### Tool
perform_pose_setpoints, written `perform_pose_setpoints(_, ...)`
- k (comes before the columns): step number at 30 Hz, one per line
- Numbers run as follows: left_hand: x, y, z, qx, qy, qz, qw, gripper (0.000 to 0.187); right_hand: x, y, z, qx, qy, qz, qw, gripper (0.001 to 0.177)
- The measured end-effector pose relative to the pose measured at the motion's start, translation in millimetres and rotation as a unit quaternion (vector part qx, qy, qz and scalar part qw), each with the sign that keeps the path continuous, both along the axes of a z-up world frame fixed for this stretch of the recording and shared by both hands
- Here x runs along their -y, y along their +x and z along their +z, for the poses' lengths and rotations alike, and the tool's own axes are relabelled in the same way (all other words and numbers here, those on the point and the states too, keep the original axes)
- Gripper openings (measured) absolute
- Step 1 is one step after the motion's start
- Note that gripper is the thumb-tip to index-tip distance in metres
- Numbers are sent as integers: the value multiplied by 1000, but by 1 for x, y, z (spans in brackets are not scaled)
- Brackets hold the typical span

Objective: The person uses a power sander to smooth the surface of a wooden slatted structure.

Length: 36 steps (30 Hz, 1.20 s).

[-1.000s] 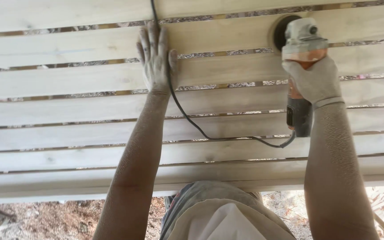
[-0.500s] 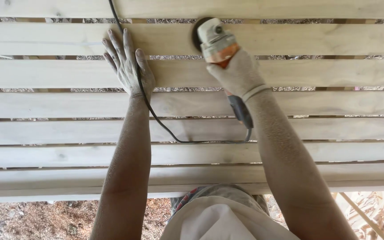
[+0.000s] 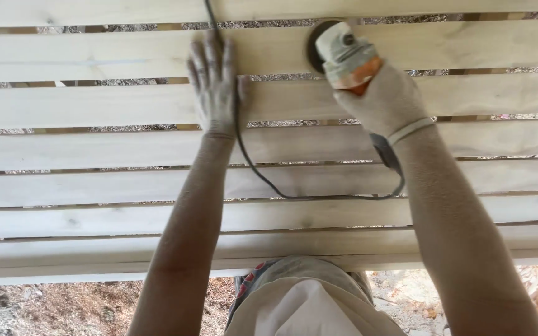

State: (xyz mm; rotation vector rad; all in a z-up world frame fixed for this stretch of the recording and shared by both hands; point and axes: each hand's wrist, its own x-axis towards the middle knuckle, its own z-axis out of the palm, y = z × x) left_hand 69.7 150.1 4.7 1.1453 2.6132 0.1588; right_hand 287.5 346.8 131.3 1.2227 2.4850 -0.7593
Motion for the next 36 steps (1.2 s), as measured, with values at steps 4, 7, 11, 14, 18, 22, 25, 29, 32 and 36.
perform_pose_setpoints(4,-38,42,24,30,-14,-60,998,69,-31,37,2,25,17,-26,999,54)
perform_pose_setpoints(7,-48,60,34,34,10,-71,997,67,-36,57,2,46,24,-46,998,54)
perform_pose_setpoints(11,-66,76,31,29,26,-92,995,66,-48,90,-8,22,50,-87,995,58)
perform_pose_setpoints(14,-79,91,30,31,21,-95,995,66,-57,110,2,-16,35,-128,991,57)
perform_pose_setpoints(18,-99,116,33,32,12,-115,993,67,-86,156,-3,-59,-6,-210,976,51)
perform_pose_setpoints(22,-118,134,35,43,-5,-135,990,68,-115,203,-17,-107,27,-209,972,46)
perform_pose_setpoints(25,-118,129,17,41,2,-137,990,67,-132,223,-21,-107,28,-248,962,42)
perform_pose_setpoints(29,-109,118,24,39,17,-136,990,67,-150,248,-29,-128,28,-293,947,40)
perform_pose_setpoints(32,-101,112,26,30,21,-124,992,69,-161,257,-35,-177,2,-303,936,37)
perform_pose_setpoints(36,-95,108,23,24,28,-117,992,67,-164,260,-33,-221,-12,-351,910,31)
